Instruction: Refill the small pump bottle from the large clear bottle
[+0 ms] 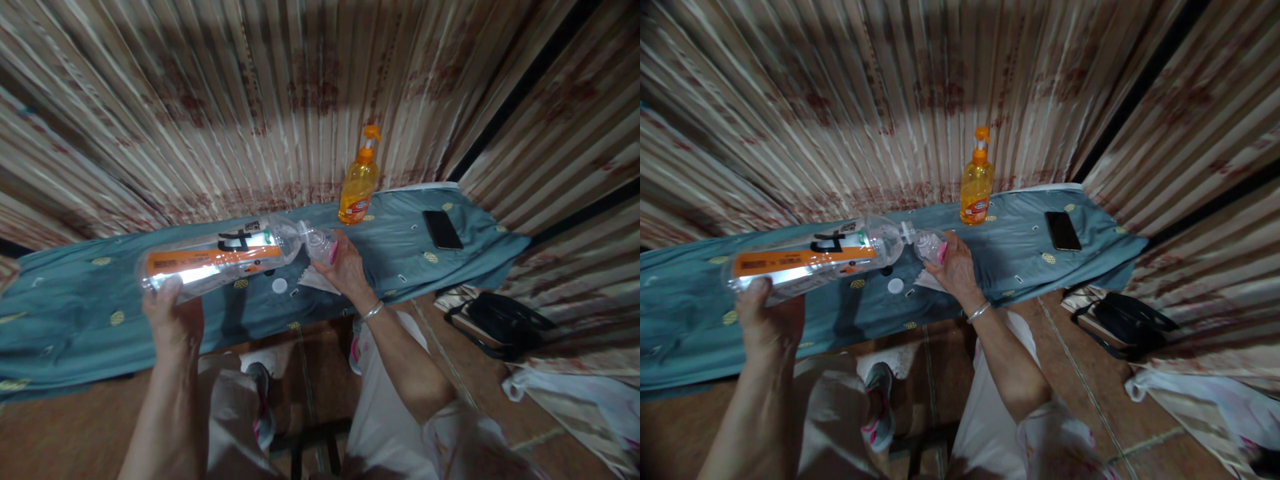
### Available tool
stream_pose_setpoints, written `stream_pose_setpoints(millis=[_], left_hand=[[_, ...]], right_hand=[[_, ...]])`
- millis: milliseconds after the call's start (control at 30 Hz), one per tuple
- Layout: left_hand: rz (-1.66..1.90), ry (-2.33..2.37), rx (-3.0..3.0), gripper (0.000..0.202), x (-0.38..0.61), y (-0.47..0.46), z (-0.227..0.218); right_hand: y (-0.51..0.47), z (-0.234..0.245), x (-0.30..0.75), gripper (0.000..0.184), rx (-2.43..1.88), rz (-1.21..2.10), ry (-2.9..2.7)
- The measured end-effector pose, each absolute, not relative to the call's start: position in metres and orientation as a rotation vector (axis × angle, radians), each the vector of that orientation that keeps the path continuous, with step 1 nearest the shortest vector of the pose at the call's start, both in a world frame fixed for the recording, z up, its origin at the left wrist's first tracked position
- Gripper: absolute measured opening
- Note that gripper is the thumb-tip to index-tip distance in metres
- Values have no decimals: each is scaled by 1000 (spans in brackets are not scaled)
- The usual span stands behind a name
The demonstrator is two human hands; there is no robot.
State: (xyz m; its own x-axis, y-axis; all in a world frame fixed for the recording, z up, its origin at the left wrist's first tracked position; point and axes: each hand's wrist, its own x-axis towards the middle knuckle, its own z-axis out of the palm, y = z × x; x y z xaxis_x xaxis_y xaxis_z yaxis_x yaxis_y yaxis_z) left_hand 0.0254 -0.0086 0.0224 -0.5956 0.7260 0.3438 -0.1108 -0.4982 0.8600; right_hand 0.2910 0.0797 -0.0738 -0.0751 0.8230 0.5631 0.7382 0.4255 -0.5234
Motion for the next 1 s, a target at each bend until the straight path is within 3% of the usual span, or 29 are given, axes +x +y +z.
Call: stream_pose_setpoints(millis=[333, 767, 1000], left_hand=[[2129, 1125, 979, 70, 27, -9, 23], [2111, 1140, 955, 43, 25, -9, 19], [2105, 1126, 970, 51, 25, -8, 19]], right_hand=[[79, -70, 290, 82, -1360, 150, -1816], [81, -76, 292, 79, -1340, 143, -1812], [80, -76, 292, 82, -1343, 134, -1806]])
